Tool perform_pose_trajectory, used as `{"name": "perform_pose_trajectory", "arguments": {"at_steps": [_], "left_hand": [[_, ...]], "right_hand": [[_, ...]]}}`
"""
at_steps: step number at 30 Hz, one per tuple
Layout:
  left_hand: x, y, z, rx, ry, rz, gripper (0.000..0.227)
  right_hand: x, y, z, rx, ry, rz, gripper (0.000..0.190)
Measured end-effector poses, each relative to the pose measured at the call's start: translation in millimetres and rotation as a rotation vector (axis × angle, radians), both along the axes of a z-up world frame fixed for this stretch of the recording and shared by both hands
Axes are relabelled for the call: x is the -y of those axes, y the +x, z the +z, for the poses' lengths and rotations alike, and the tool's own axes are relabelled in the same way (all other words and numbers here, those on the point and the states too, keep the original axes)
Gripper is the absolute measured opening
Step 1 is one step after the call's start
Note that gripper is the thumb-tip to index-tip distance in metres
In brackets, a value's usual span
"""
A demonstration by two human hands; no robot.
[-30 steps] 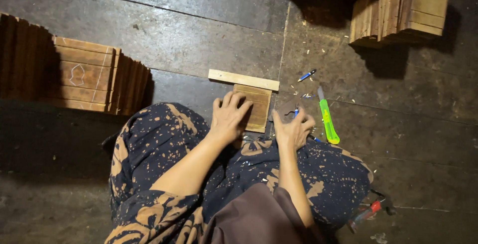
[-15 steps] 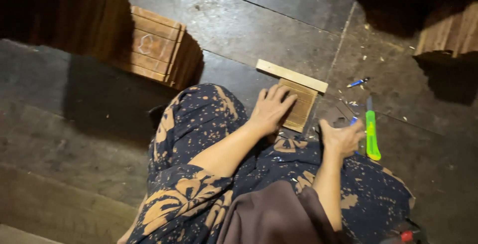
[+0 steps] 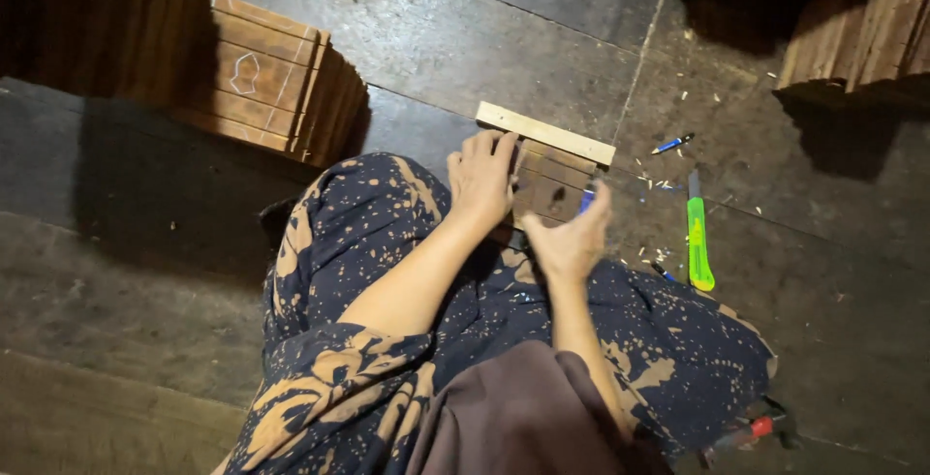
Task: Tracing a decorative pattern onto small wooden blocks using a pen and a template guide.
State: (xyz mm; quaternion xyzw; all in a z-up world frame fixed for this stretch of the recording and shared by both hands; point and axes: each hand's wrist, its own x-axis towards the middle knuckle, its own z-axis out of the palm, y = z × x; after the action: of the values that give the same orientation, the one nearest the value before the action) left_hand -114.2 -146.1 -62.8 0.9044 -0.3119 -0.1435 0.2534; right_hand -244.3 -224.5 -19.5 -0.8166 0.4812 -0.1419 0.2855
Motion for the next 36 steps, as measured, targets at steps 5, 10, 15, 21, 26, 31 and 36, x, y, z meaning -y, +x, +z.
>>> {"name": "perform_pose_trajectory", "arguments": {"at_steps": [5,10,15,21,26,31,36], "left_hand": [[1.7,-4.9,-5.6,-0.071,0.058,-0.029,0.053],[3.7,-3.6,5.8,-0.097,0.078,-0.051,0.041],[4.7,-3.8,10.4,-0.133,0.069,-0.097,0.054],[5.6,-4.9,9.7,-0.161,0.082,-0.129,0.058],[6.4,-5.6,6.1,-0.168,0.092,-0.132,0.059],[4.9,-7.7,3.2,-0.147,0.097,-0.139,0.062],[3.2,-6.4,37.3,-0.014,-0.006,-0.183,0.067]], "right_hand": [[-6.6,6.7,-16.9,-0.110,-0.070,0.020,0.100],[0.3,-25.7,-40.8,-0.187,-0.043,0.019,0.094],[3.5,-53.4,-49.4,-0.228,0.063,0.050,0.077],[5.5,-56.5,-63.6,-0.217,0.083,-0.001,0.067],[9.0,-59.1,-72.1,-0.193,0.054,0.010,0.062],[11.0,-60.8,-70.8,-0.152,0.026,0.032,0.062],[44.9,-69.1,-71.9,0.216,-0.255,0.012,0.018]]}}
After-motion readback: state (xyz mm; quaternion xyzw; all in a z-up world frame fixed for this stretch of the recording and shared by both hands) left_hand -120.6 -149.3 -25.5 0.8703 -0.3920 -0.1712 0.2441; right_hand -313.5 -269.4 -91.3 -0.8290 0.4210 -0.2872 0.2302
